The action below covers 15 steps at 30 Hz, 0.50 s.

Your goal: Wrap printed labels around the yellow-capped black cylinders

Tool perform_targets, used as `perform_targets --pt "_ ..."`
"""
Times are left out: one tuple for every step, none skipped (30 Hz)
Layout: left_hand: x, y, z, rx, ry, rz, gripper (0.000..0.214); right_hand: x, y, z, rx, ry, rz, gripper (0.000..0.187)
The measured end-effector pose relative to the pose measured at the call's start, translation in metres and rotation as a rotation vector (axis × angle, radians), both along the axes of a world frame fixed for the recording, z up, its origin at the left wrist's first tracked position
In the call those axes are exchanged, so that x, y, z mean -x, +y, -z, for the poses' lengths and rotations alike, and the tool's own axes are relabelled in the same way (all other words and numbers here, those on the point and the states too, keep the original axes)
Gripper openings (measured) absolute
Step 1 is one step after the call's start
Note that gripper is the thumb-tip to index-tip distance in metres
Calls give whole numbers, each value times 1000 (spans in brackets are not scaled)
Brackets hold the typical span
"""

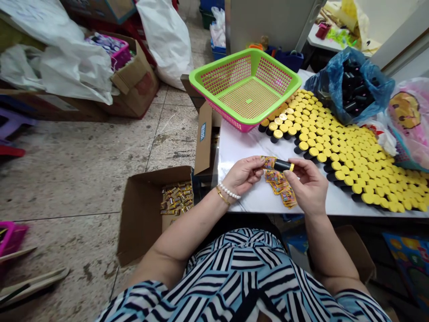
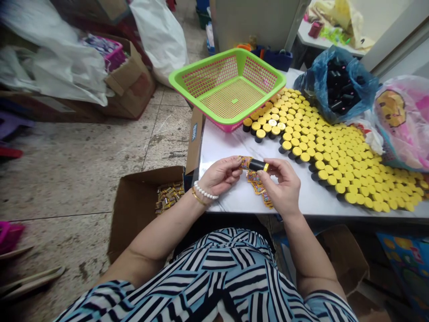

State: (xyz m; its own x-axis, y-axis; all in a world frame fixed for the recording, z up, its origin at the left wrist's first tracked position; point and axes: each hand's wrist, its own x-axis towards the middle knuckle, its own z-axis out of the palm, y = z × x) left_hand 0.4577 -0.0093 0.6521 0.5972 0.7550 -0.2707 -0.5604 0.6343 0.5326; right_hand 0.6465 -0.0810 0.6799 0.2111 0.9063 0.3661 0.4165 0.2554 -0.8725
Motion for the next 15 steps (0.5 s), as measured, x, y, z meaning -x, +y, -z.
perform_targets --pt "0 0 0 -5 1 -2 36 0 -1 -1 -1 -28 10 30" --pt "0 0 0 -11 6 -6 35 1 -1 -3 -4 -56 20 29" --pt "-1 -1 -1 -16 15 -14 36 1 -2 -5 -4 -80 27 27" --pt "-1 -1 -1 -22 26 -24 36 2 -3 -7 -4 -96 26 26" --pt "-1 -1 -1 -27 40 -36 36 2 -5 -9 -1 -104 16 25" --pt "-1 -2 -2 -32 51 -52 37 3 -6 -11 3 -107 2 25" --pt "-1 -2 -2 -36 60 -68 38 4 -7 -13 8 -110 -15 25" --pt "-1 -2 -2 -42 65 -80 39 5 -8 -15 13 -116 -32 26" --pt "0 -3 -2 -50 70 -85 40 6 -9 -15 16 -123 -48 27" --pt "0 -3 -2 -59 76 -85 40 7 -10 -16 15 -128 -57 28" --pt "1 -3 -2 -66 85 -82 39 7 -11 -16 7 -124 -57 29" --pt "1 -4 -2 -68 93 -81 39 7 -11 -15 -4 -109 -53 28" --pt "1 -4 -2 -61 99 -82 38 7 -12 -15 -10 -79 -46 27" --pt "2 -4 -2 -47 99 -89 38 5 -11 -14 -11 -38 -39 26" --pt "1 -3 -3 -30 94 -98 38 4 -11 -13 -11 11 -32 26"
